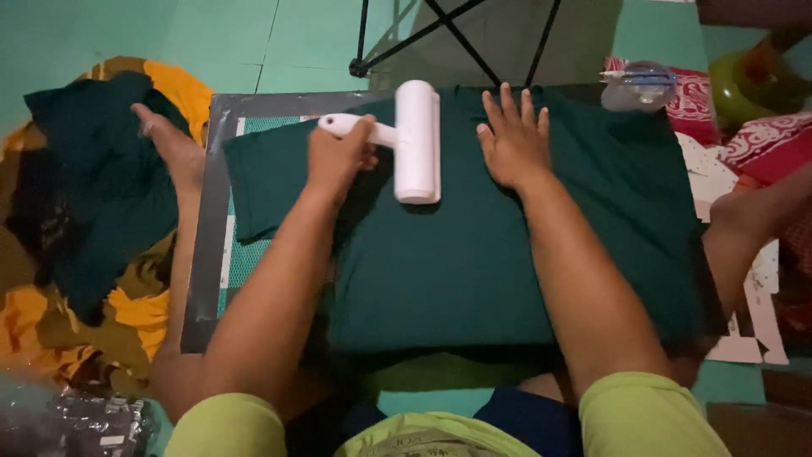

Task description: Using a lint roller to remove lint and debris from a green t-shirt laid out on a board.

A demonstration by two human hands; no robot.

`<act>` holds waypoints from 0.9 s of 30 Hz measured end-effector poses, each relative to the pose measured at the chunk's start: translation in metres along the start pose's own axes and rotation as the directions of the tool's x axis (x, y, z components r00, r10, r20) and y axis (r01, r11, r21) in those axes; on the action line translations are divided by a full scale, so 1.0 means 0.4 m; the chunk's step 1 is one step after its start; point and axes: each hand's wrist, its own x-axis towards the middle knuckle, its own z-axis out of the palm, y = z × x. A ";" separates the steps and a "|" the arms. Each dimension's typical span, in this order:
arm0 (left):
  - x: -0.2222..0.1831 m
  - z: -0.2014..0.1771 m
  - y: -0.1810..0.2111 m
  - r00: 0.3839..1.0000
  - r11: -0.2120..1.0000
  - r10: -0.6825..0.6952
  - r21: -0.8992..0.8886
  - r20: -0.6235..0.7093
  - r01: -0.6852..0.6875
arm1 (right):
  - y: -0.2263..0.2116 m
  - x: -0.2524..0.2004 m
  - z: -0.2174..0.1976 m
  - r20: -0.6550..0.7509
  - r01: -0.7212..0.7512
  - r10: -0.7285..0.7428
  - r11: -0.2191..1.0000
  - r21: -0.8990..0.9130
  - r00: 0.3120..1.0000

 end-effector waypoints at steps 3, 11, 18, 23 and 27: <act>0.023 -0.094 -0.020 0.993 0.999 0.045 0.023 -0.112 -0.042 | 0.012 0.006 0.023 -0.038 0.029 -0.029 0.999 -0.018 0.999; 0.046 -0.437 -0.049 0.954 0.950 0.243 0.244 -0.177 -0.197 | -0.009 -0.006 -0.018 0.030 -0.008 0.007 0.999 0.033 1.000; -0.062 -0.508 0.044 0.916 0.991 0.090 0.128 -0.390 -0.043 | -0.002 0.000 -0.009 0.031 -0.005 0.004 0.999 0.031 1.000; -0.074 -0.384 0.064 0.843 0.965 0.241 0.026 -0.480 -0.261 | -0.027 -0.023 -0.066 0.153 -0.045 0.032 0.996 0.081 0.988; -0.049 -0.184 0.003 0.937 0.984 0.058 -0.137 -0.345 -0.111 | -0.051 -0.037 -0.094 0.128 -0.069 0.049 0.985 0.157 0.991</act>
